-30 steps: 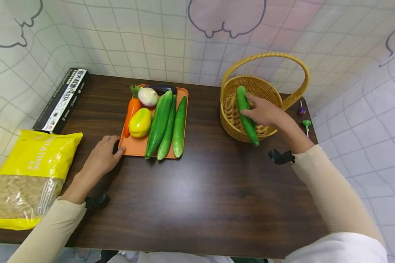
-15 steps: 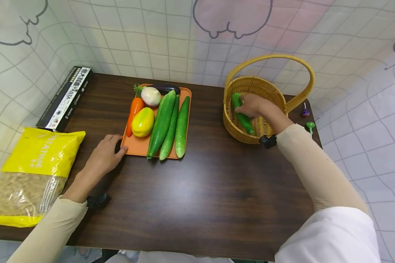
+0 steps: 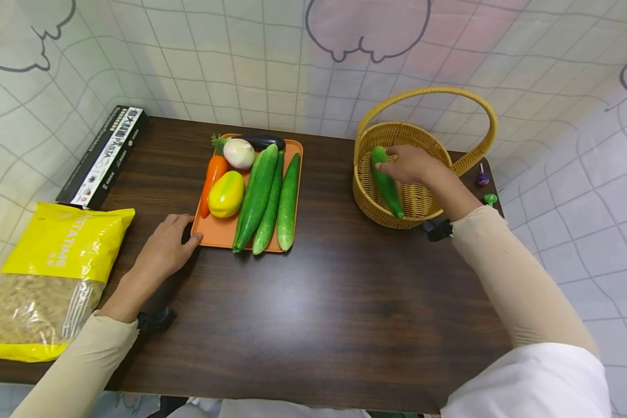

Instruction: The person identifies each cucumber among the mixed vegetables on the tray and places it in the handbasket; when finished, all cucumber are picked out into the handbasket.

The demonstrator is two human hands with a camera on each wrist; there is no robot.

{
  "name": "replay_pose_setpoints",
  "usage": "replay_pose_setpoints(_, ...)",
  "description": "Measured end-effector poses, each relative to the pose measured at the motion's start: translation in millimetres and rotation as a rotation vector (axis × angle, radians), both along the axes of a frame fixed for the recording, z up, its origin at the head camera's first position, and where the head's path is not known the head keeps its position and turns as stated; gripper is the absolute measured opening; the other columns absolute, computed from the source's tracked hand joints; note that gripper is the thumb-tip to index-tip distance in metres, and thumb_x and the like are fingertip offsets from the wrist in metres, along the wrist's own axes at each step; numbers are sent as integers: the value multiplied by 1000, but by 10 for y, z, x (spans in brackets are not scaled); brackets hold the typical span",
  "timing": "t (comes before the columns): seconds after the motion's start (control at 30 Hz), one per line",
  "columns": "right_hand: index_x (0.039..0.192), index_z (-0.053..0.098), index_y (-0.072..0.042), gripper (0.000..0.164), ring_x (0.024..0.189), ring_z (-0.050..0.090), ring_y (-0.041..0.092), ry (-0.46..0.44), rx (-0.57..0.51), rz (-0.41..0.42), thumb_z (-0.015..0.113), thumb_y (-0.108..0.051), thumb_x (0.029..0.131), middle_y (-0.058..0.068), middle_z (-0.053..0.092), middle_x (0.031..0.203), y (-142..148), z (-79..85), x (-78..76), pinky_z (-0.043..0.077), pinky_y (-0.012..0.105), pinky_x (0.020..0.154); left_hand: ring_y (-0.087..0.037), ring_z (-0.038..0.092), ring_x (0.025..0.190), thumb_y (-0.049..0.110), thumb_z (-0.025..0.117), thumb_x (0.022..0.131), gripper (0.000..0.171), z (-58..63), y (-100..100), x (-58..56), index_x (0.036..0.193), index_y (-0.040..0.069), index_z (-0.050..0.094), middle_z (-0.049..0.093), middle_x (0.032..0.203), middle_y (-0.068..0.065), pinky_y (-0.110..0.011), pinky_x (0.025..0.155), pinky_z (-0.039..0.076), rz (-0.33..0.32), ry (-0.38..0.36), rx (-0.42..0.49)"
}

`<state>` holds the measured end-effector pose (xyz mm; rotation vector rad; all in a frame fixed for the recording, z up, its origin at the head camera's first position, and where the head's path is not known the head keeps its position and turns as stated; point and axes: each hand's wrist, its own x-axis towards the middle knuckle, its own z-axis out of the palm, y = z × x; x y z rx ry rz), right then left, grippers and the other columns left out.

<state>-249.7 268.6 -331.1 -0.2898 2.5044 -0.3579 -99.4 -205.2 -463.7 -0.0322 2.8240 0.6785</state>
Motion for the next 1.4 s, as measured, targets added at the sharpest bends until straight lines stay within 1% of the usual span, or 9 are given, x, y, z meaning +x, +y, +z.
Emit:
replay_pose_setpoints(0.1,156,26,2,73,128,43,52,62,23,16,41,-48,105,35,41,144,-9,55,65,37,65,100,-45,41,127,27,59,102,55,1,-3,5,144,-6,43,39,143,-27,-62,104,37,3,1,-1)
replay_pose_setpoints(0.23,155,30,1,74,123,46,51,110,-4,0,40,-52,104,33,48,138,-71,170,210,40,64,97,-45,40,127,26,59,102,56,2,-4,10,144,-6,43,39,143,-28,-62,104,37,8,-1,-7)
replay_pose_setpoints(0.43,154,35,-7,73,119,51,43,175,-97,-7,42,-57,102,24,54,132,-330,385,533,43,61,94,-45,41,127,26,59,102,55,8,-14,18,144,-6,44,39,143,-27,-62,104,37,10,3,-2)
replay_pose_setpoints(0.57,155,35,-11,71,110,57,35,215,-184,6,43,-58,101,17,59,127,-542,413,664,44,57,94,-45,40,127,26,59,102,55,7,-25,19,144,-6,44,39,143,-28,-62,104,37,10,8,3)
replay_pose_setpoints(0.73,158,27,-15,74,108,58,30,242,-300,-3,47,-56,101,13,59,127,-848,260,731,46,51,93,-45,40,128,26,59,102,55,-11,-27,11,144,-6,44,39,144,-28,-62,104,37,9,9,1)
replay_pose_setpoints(1.0,161,18,-15,80,106,57,25,198,-386,-8,48,-57,100,14,51,130,-1515,-245,656,49,44,88,-45,42,127,26,59,102,55,-5,-18,-4,143,-7,45,40,142,-28,-62,104,38,0,23,6)
replay_pose_setpoints(1.1,161,17,-16,80,124,49,29,176,-371,-3,47,-58,100,17,45,142,-1755,-391,584,44,47,99,-45,42,126,26,60,102,54,8,-22,-10,143,-7,45,41,142,-28,-62,104,38,3,27,6)
replay_pose_setpoints(1.23,162,14,-18,81,147,23,32,170,-334,-18,49,-57,100,17,26,160,-2005,-503,520,29,52,114,-45,42,127,26,60,102,55,6,-24,-8,143,-7,45,41,142,-28,-62,104,38,3,24,2)
replay_pose_setpoints(1.4,162,5,-21,88,144,28,39,147,-279,-42,51,-58,98,25,14,161,-2201,-584,509,28,54,114,-45,42,127,26,59,102,54,-5,-21,-3,143,-6,45,40,143,-28,-62,104,38,2,25,8)
